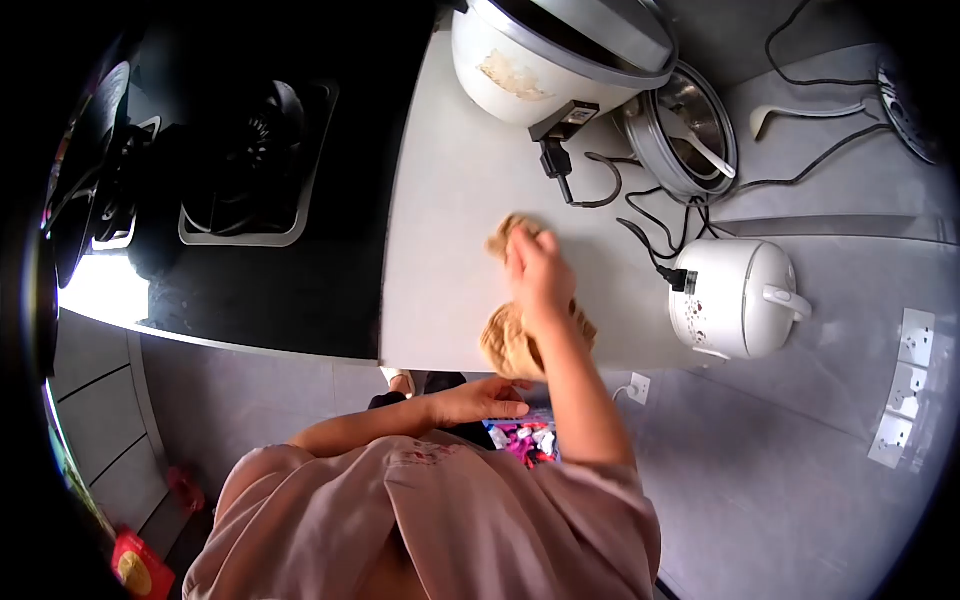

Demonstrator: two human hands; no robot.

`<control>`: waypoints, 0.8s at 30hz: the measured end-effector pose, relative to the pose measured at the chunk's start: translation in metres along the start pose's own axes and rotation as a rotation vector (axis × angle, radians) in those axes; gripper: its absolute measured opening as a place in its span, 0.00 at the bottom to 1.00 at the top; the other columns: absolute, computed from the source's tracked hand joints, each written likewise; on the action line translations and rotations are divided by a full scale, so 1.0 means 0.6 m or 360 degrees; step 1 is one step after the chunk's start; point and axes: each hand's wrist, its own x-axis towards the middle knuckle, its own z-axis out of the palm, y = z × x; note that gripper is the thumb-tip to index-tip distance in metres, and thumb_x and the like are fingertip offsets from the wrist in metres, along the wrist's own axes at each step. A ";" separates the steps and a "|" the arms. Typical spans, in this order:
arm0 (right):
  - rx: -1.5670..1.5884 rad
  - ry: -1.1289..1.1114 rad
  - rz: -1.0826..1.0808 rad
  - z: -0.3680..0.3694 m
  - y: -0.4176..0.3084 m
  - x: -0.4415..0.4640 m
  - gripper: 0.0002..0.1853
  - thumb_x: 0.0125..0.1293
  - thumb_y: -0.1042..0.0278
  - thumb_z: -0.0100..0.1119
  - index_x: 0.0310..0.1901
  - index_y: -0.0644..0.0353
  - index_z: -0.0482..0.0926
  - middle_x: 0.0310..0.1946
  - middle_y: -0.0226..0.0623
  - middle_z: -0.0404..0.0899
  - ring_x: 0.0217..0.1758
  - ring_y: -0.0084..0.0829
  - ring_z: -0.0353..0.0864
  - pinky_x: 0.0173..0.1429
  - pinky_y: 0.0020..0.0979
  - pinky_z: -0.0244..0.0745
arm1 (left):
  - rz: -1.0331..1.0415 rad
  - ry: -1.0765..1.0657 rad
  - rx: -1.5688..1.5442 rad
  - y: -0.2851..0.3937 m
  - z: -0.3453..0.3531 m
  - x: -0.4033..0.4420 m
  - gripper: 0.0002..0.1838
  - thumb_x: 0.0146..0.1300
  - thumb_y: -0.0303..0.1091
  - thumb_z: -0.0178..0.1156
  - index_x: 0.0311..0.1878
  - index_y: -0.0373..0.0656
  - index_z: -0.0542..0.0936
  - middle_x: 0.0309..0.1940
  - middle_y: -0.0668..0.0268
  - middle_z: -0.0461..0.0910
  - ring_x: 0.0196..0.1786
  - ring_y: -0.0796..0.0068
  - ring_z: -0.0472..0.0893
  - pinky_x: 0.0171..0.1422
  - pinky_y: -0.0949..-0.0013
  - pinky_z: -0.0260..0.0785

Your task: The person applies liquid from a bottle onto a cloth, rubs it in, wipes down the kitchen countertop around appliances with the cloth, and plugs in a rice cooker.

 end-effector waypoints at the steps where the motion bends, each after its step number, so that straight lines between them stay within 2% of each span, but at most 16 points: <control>1: 0.0058 0.0036 0.0018 -0.007 0.015 -0.017 0.08 0.62 0.63 0.62 0.43 0.44 0.83 0.35 0.36 0.78 0.36 0.41 0.81 0.39 0.41 0.78 | -0.0010 -0.0002 -0.0001 0.007 0.000 0.008 0.26 0.71 0.48 0.57 0.65 0.41 0.70 0.47 0.66 0.78 0.52 0.76 0.76 0.61 0.68 0.68; 2: 0.0115 0.0072 0.0035 -0.012 0.044 -0.023 0.07 0.62 0.64 0.63 0.42 0.45 0.84 0.34 0.36 0.79 0.35 0.40 0.82 0.38 0.40 0.78 | -0.0034 -0.0033 -0.0081 0.013 0.002 0.014 0.29 0.72 0.52 0.53 0.67 0.42 0.68 0.50 0.64 0.78 0.55 0.74 0.75 0.63 0.66 0.67; 4: 0.0159 0.0103 0.0593 -0.015 0.163 0.004 0.07 0.64 0.63 0.60 0.41 0.48 0.85 0.34 0.36 0.80 0.36 0.38 0.84 0.37 0.40 0.78 | -0.0066 -0.0055 -0.0164 0.027 0.001 0.017 0.32 0.73 0.56 0.49 0.70 0.42 0.65 0.52 0.61 0.78 0.57 0.72 0.75 0.65 0.65 0.66; 6: -0.0054 0.0277 0.0691 -0.013 0.219 0.059 0.09 0.66 0.61 0.57 0.39 0.52 0.84 0.32 0.37 0.80 0.35 0.36 0.83 0.36 0.39 0.77 | -0.0198 -0.0109 -0.0511 0.040 0.000 0.014 0.35 0.74 0.61 0.41 0.70 0.42 0.66 0.56 0.59 0.78 0.62 0.68 0.74 0.68 0.62 0.65; 7: -0.0171 0.0055 0.0987 -0.046 0.122 0.082 0.11 0.68 0.60 0.54 0.35 0.54 0.83 0.27 0.38 0.79 0.31 0.35 0.80 0.35 0.36 0.74 | -0.0184 -0.0150 -0.0595 0.025 0.000 0.027 0.35 0.74 0.61 0.36 0.70 0.42 0.67 0.55 0.60 0.78 0.61 0.67 0.75 0.70 0.61 0.63; 8: 0.0053 0.0228 0.0584 -0.003 0.128 0.071 0.11 0.68 0.60 0.54 0.32 0.56 0.81 0.24 0.37 0.78 0.28 0.35 0.77 0.35 0.35 0.73 | -0.0193 -0.0159 -0.0596 0.022 0.005 0.030 0.35 0.74 0.61 0.36 0.70 0.42 0.67 0.55 0.60 0.78 0.61 0.67 0.75 0.70 0.61 0.63; 9: 0.0159 0.0214 0.0318 0.018 0.095 0.058 0.10 0.67 0.60 0.57 0.31 0.54 0.80 0.26 0.34 0.79 0.28 0.35 0.77 0.34 0.34 0.72 | -0.0131 -0.0181 -0.0548 0.021 0.006 0.031 0.34 0.75 0.60 0.35 0.69 0.43 0.68 0.56 0.61 0.78 0.61 0.67 0.75 0.69 0.61 0.63; 10: 0.0968 -0.0126 0.0941 0.010 0.028 0.044 0.07 0.65 0.61 0.59 0.32 0.52 0.80 0.29 0.32 0.78 0.28 0.34 0.78 0.35 0.35 0.73 | -0.0070 -0.0196 -0.0495 0.022 0.003 0.029 0.33 0.76 0.59 0.35 0.69 0.44 0.68 0.57 0.62 0.78 0.61 0.67 0.75 0.69 0.61 0.64; 12: 0.0091 0.0077 -0.0141 -0.006 0.001 0.010 0.04 0.64 0.62 0.61 0.35 0.50 0.82 0.30 0.32 0.79 0.29 0.34 0.79 0.36 0.36 0.76 | -0.0119 -0.0156 -0.0470 0.033 -0.002 0.007 0.31 0.77 0.57 0.35 0.68 0.43 0.70 0.57 0.62 0.78 0.61 0.67 0.75 0.68 0.62 0.64; 14: 0.0262 0.0095 0.0130 0.017 0.077 0.032 0.05 0.63 0.63 0.62 0.40 0.47 0.83 0.31 0.33 0.79 0.32 0.36 0.81 0.38 0.38 0.79 | -0.0100 -0.0138 -0.0128 0.048 -0.009 -0.013 0.31 0.77 0.56 0.35 0.67 0.41 0.71 0.57 0.59 0.78 0.60 0.67 0.76 0.69 0.62 0.64; 15: 0.0378 0.0147 0.0230 0.054 0.156 0.058 0.07 0.62 0.62 0.62 0.42 0.47 0.83 0.31 0.34 0.79 0.33 0.39 0.82 0.37 0.40 0.79 | -0.0122 -0.0145 -0.0170 0.049 -0.013 -0.017 0.32 0.77 0.55 0.36 0.68 0.40 0.69 0.56 0.57 0.78 0.59 0.68 0.77 0.69 0.63 0.65; 16: 0.0094 0.0341 0.0323 0.028 0.128 0.093 0.06 0.63 0.61 0.61 0.39 0.48 0.82 0.32 0.35 0.79 0.35 0.41 0.82 0.37 0.42 0.78 | -0.0118 -0.0126 -0.0175 0.051 -0.017 -0.020 0.32 0.77 0.55 0.36 0.68 0.40 0.69 0.56 0.57 0.78 0.59 0.68 0.77 0.69 0.63 0.65; 18: -0.0401 0.0283 0.0376 0.027 0.058 0.132 0.05 0.64 0.62 0.59 0.38 0.49 0.80 0.33 0.37 0.80 0.36 0.39 0.82 0.36 0.43 0.78 | -0.0035 0.0152 -0.0577 0.053 -0.017 -0.021 0.30 0.76 0.55 0.39 0.69 0.43 0.68 0.49 0.59 0.81 0.52 0.69 0.79 0.61 0.65 0.71; 20: 0.0444 -0.0036 0.0273 0.078 0.009 0.134 0.03 0.65 0.62 0.58 0.37 0.48 0.80 0.34 0.36 0.80 0.33 0.39 0.82 0.33 0.42 0.77 | 0.0060 0.0220 -0.0680 0.048 -0.013 -0.022 0.33 0.75 0.58 0.40 0.69 0.41 0.66 0.49 0.57 0.81 0.52 0.68 0.80 0.62 0.65 0.71; 22: 0.0608 -0.0349 0.0043 0.069 -0.088 0.075 0.04 0.65 0.61 0.59 0.37 0.48 0.81 0.32 0.33 0.79 0.28 0.37 0.81 0.30 0.39 0.77 | 0.0072 0.0331 -0.0475 0.056 -0.007 -0.042 0.32 0.76 0.55 0.40 0.69 0.38 0.66 0.54 0.53 0.78 0.57 0.66 0.78 0.66 0.62 0.68; 24: 0.0679 -0.0472 -0.0351 0.062 -0.148 0.005 0.05 0.65 0.60 0.60 0.37 0.47 0.82 0.29 0.31 0.76 0.24 0.35 0.80 0.28 0.36 0.77 | 0.0011 0.0297 -0.0032 0.049 -0.019 -0.070 0.27 0.76 0.51 0.46 0.61 0.35 0.75 0.51 0.55 0.81 0.55 0.67 0.79 0.63 0.64 0.70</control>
